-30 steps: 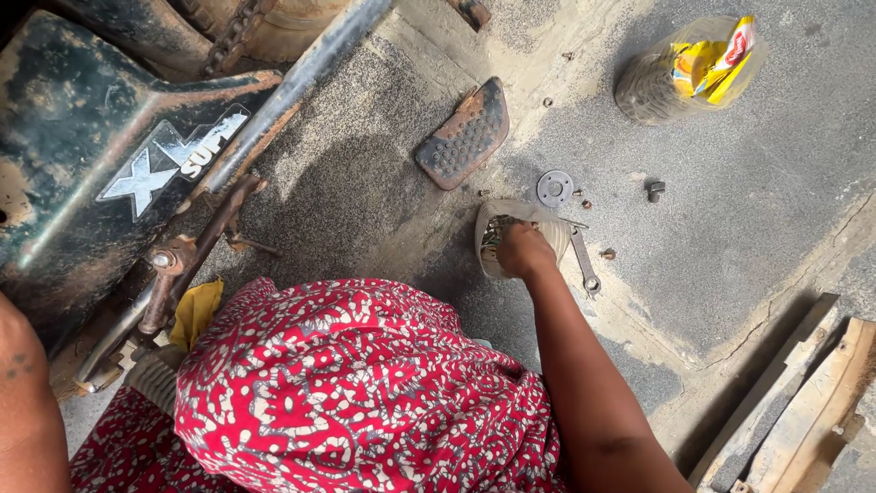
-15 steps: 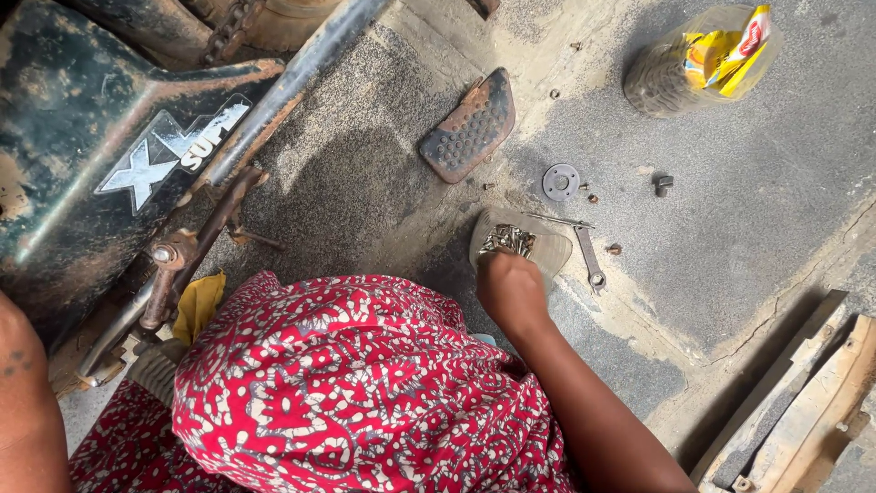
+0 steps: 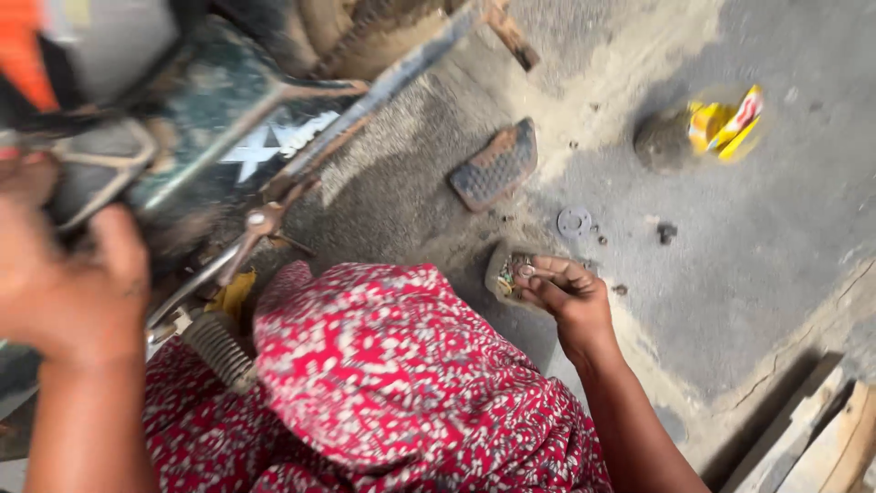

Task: The recorder is dismantling and organizing small parts from a motorcycle.

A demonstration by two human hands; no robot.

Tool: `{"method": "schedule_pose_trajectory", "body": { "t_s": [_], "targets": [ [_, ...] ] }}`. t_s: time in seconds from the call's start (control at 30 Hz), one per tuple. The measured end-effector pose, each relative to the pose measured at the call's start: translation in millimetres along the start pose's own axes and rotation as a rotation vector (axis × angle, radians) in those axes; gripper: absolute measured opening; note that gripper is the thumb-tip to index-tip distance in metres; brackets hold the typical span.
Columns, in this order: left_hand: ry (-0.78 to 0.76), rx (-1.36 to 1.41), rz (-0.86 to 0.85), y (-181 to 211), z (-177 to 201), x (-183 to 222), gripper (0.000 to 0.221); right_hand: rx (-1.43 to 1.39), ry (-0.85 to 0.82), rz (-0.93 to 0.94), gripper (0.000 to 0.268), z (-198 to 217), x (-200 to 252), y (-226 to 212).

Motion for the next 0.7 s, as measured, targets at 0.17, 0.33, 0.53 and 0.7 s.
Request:
{"method": "schedule_pose_trajectory", "body": {
  "t_s": [0.17, 0.33, 0.53, 0.7],
  "targets": [
    [0.327, 0.113, -0.318, 61, 75, 14, 0.049, 0.045, -0.06, 0.141, 0.034, -7, 26, -34],
    [0.346, 0.113, -0.307, 63, 98, 12, 0.06, 0.19, -0.005, 0.306, 0.033, -67, 92, -98],
    [0.299, 0.258, -0.399, 51, 120, 2, 0.056, 0.123, -0.063, 0.425, 0.031, -153, 135, -132],
    [0.454, 0.276, -0.47, 56, 115, 8, 0.043, 0.12, -0.153, 0.423, 0.036, -204, 163, -148]
  ]
}}
Point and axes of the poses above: each hand's wrist, its own x-axis away from the middle knuckle, its own z-axis out of the back of the hand, y = z × x, the point moved 10 cm from there along -x, towards the middle knuckle, and after that the axes turned 11 degrees about -z, right-handed, at the moved point
